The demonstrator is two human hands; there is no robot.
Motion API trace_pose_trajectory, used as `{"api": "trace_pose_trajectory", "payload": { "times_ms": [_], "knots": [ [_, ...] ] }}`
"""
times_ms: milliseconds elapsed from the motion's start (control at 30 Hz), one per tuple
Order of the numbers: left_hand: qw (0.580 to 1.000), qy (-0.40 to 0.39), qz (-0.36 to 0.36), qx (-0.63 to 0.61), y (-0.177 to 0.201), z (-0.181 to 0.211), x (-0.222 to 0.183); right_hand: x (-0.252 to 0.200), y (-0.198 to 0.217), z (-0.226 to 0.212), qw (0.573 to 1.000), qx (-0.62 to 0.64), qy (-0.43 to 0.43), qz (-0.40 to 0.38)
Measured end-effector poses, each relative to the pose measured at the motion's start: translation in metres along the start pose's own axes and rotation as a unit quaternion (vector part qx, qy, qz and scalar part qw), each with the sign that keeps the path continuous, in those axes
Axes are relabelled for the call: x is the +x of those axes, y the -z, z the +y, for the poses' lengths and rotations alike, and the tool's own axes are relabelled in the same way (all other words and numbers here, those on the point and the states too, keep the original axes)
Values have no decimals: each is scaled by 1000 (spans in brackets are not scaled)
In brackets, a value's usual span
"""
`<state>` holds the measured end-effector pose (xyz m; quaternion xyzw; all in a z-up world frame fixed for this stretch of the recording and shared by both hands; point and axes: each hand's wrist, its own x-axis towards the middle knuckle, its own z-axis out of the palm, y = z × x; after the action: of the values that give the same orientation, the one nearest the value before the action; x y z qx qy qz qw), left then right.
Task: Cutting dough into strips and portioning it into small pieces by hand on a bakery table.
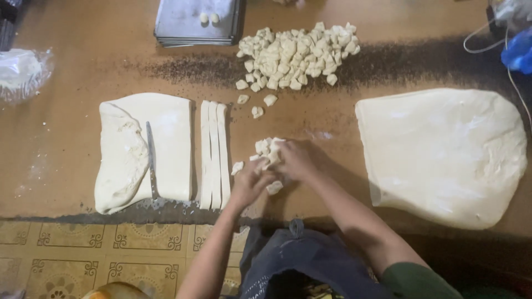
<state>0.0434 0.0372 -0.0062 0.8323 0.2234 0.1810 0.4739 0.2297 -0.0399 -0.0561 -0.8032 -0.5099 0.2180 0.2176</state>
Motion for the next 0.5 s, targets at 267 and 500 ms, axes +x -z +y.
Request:
{"api": "trace_pose_trajectory", "payload": {
  "times_ms": [267,500],
  "knots": [
    [993,30,-32,109,-24,-65,6,-25,-24,-34,930,188,245,200],
    [987,-4,1,160,-47,-17,-26,1,-2,39,994,62,-51,-71]
  ]
}}
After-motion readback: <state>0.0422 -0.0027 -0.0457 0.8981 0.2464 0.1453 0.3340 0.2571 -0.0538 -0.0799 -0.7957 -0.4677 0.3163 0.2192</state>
